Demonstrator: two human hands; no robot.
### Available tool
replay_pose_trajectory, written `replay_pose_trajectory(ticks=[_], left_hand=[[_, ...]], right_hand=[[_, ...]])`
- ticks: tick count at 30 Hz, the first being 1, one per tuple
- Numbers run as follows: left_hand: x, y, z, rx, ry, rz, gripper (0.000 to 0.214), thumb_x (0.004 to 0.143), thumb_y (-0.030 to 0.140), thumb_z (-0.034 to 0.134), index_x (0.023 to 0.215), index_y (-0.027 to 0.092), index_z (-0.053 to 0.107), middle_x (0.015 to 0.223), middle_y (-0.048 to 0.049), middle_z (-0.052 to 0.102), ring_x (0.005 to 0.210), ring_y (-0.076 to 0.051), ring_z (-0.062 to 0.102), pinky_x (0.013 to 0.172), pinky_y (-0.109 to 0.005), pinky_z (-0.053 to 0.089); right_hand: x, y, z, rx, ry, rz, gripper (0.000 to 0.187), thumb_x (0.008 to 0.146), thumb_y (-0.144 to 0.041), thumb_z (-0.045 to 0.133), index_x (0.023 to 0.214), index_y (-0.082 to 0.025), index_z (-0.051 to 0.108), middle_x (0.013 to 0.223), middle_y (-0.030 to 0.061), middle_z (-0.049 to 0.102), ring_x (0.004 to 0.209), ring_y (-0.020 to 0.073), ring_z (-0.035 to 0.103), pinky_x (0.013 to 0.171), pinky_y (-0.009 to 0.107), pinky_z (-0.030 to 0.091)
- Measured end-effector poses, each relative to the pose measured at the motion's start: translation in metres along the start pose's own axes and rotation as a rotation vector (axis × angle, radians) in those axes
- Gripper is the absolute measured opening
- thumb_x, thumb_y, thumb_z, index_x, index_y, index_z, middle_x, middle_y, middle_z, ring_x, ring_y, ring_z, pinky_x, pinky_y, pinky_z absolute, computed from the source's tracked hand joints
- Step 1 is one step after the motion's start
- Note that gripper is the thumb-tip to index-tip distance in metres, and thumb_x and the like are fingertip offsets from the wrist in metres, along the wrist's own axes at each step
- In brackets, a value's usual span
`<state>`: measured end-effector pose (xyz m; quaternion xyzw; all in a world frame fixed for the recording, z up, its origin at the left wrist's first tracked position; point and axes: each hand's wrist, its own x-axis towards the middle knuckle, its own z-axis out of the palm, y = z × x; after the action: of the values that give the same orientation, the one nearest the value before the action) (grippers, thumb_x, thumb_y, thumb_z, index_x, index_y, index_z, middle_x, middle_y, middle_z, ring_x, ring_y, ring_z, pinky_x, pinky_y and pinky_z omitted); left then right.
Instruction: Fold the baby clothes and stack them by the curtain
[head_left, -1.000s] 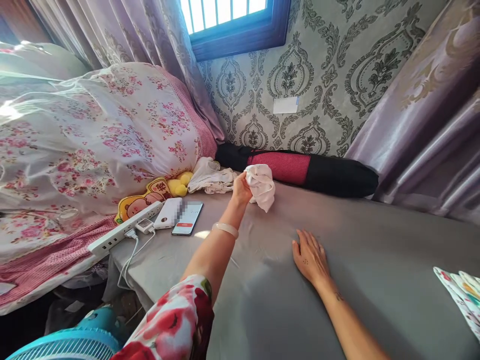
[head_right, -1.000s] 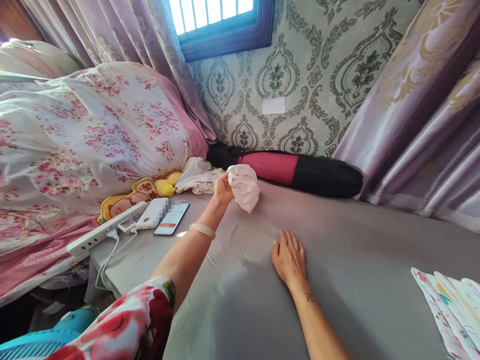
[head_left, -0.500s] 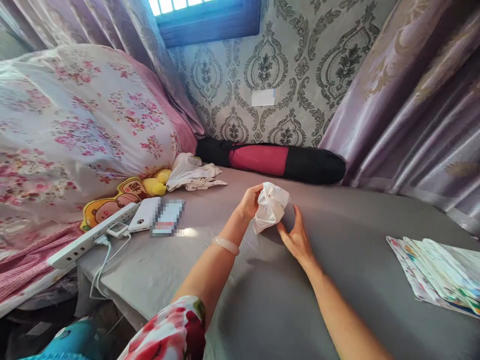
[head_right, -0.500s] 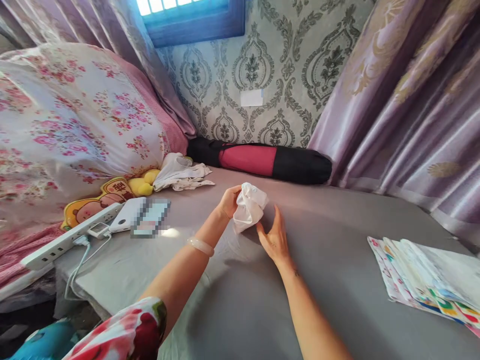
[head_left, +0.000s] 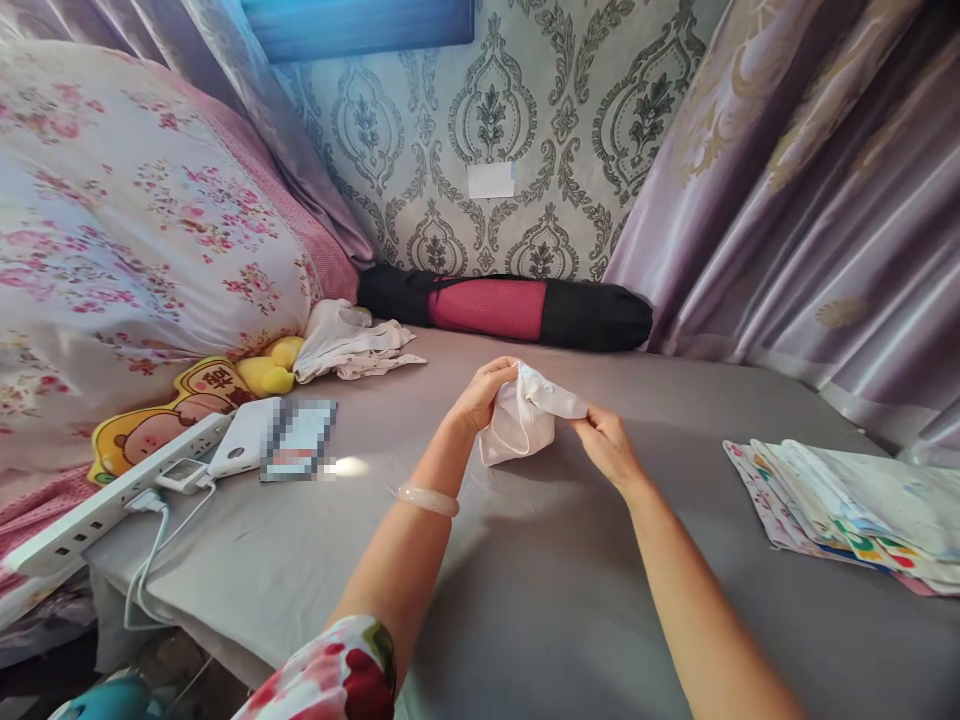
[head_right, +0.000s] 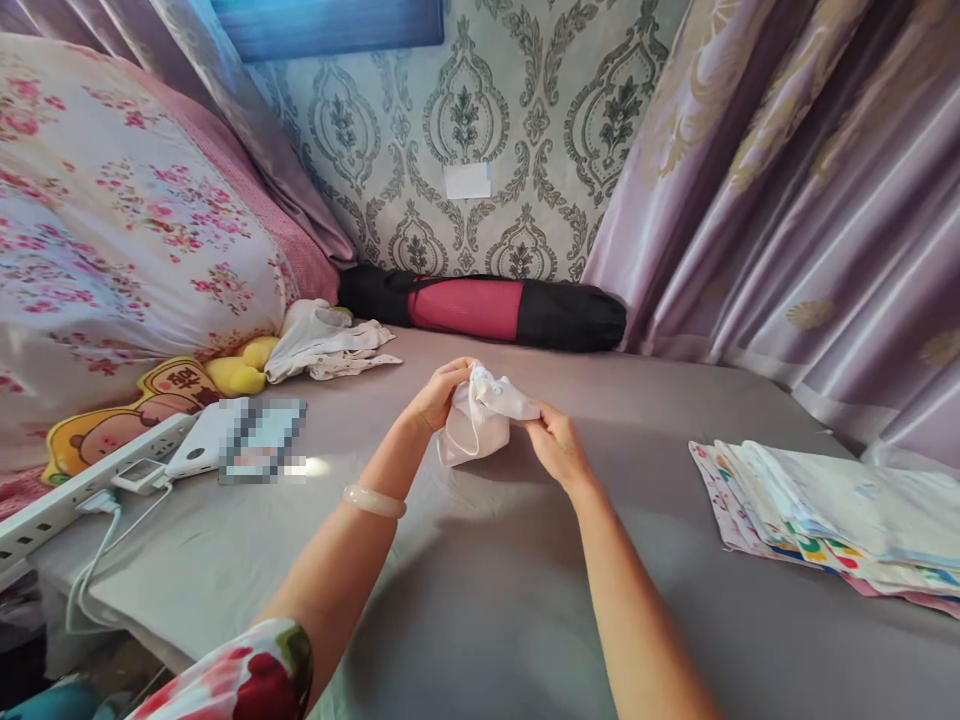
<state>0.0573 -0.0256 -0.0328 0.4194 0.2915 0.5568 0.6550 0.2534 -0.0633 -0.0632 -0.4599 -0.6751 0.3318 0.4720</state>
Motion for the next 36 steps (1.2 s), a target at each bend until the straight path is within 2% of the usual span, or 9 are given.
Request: replay_pose_trajectory(ticks=[5, 10, 15, 19, 21, 23, 27, 31, 36], left_hand=[[-0.004, -0.012, -0.002, -0.033, 0.029, 0.011, 0.030, 0.058, 0.026, 0.081, 0.082, 0.017, 0.064, 0.068, 0.0022, 0.064, 0.057, -0.011, 0.059, 0.056, -0.023, 0.043], [-0.009, -0.024, -0.001, -0.030, -0.035, -0.051, 0.042, 0.054, 0.025, 0.086, 0.092, 0.018, 0.068, 0.072, 0.0007, 0.068, 0.060, -0.014, 0.062, 0.061, -0.027, 0.047], [-0.009, -0.035, -0.004, 0.021, -0.074, -0.073, 0.034, 0.055, 0.026, 0.087, 0.084, 0.017, 0.071, 0.080, -0.0007, 0.069, 0.069, -0.015, 0.064, 0.067, -0.027, 0.048], [-0.011, -0.042, -0.002, 0.073, -0.070, -0.107, 0.029, 0.057, 0.026, 0.087, 0.080, 0.017, 0.073, 0.079, 0.0001, 0.068, 0.071, -0.013, 0.063, 0.071, -0.026, 0.047], [-0.013, -0.044, 0.001, 0.106, -0.068, -0.105, 0.025, 0.059, 0.028, 0.087, 0.077, 0.016, 0.074, 0.077, -0.0011, 0.068, 0.071, -0.013, 0.062, 0.071, -0.026, 0.047], [-0.015, -0.046, 0.003, 0.141, -0.076, -0.103, 0.024, 0.062, 0.031, 0.085, 0.076, 0.015, 0.074, 0.077, -0.0032, 0.069, 0.072, -0.014, 0.062, 0.071, -0.026, 0.046], [-0.018, -0.047, 0.004, 0.187, -0.093, -0.121, 0.025, 0.067, 0.038, 0.082, 0.079, 0.016, 0.076, 0.076, -0.0040, 0.070, 0.071, -0.015, 0.061, 0.068, -0.027, 0.046], [-0.023, -0.043, 0.007, 0.217, -0.163, -0.141, 0.026, 0.072, 0.042, 0.077, 0.076, 0.016, 0.075, 0.072, -0.0029, 0.069, 0.068, -0.015, 0.060, 0.065, -0.027, 0.045], [-0.030, -0.036, 0.012, 0.260, -0.280, -0.168, 0.029, 0.077, 0.044, 0.072, 0.073, 0.015, 0.074, 0.066, -0.0013, 0.065, 0.062, -0.013, 0.056, 0.061, -0.026, 0.044]], right_hand=[[-0.004, -0.037, -0.041, -0.100, 0.056, 0.077, 0.035, 0.078, -0.031, 0.053, 0.104, -0.018, 0.073, 0.086, 0.0011, 0.072, 0.081, 0.0180, 0.063, 0.068, 0.024, 0.046], [-0.013, -0.054, -0.065, -0.006, 0.034, 0.295, 0.024, 0.070, -0.029, 0.057, 0.081, -0.015, 0.073, 0.053, -0.0021, 0.060, 0.046, 0.0123, 0.050, 0.041, 0.021, 0.031], [-0.014, -0.041, -0.077, 0.039, -0.043, 0.461, 0.020, 0.069, -0.034, 0.061, 0.072, -0.016, 0.070, 0.053, -0.0001, 0.062, 0.044, 0.0139, 0.053, 0.039, 0.022, 0.034], [-0.012, -0.014, -0.087, -0.241, -0.028, 0.464, 0.021, 0.071, -0.034, 0.056, 0.063, -0.017, 0.065, 0.048, -0.0025, 0.058, 0.044, 0.0126, 0.052, 0.039, 0.021, 0.031], [-0.012, -0.001, -0.090, -0.434, -0.050, 0.390, 0.020, 0.072, -0.031, 0.055, 0.069, -0.017, 0.069, 0.056, -0.0006, 0.064, 0.052, 0.0142, 0.057, 0.044, 0.021, 0.036], [-0.013, 0.004, -0.091, -0.553, -0.049, 0.284, 0.027, 0.072, -0.030, 0.058, 0.089, -0.017, 0.074, 0.082, 0.0056, 0.074, 0.072, 0.0191, 0.065, 0.056, 0.024, 0.046], [-0.013, -0.009, -0.080, -0.549, -0.060, 0.094, 0.048, 0.082, -0.037, 0.055, 0.127, -0.021, 0.061, 0.133, 0.0095, 0.060, 0.112, 0.0252, 0.060, 0.086, 0.034, 0.050], [-0.011, -0.029, -0.054, -0.474, -0.097, -0.044, 0.044, 0.092, -0.038, 0.042, 0.130, -0.024, 0.058, 0.137, 0.0059, 0.057, 0.126, 0.0233, 0.051, 0.098, 0.039, 0.045], [-0.011, -0.033, -0.033, -0.465, -0.164, -0.073, 0.041, 0.095, -0.036, 0.041, 0.132, -0.028, 0.056, 0.134, 0.0035, 0.060, 0.124, 0.0220, 0.053, 0.104, 0.043, 0.040]])
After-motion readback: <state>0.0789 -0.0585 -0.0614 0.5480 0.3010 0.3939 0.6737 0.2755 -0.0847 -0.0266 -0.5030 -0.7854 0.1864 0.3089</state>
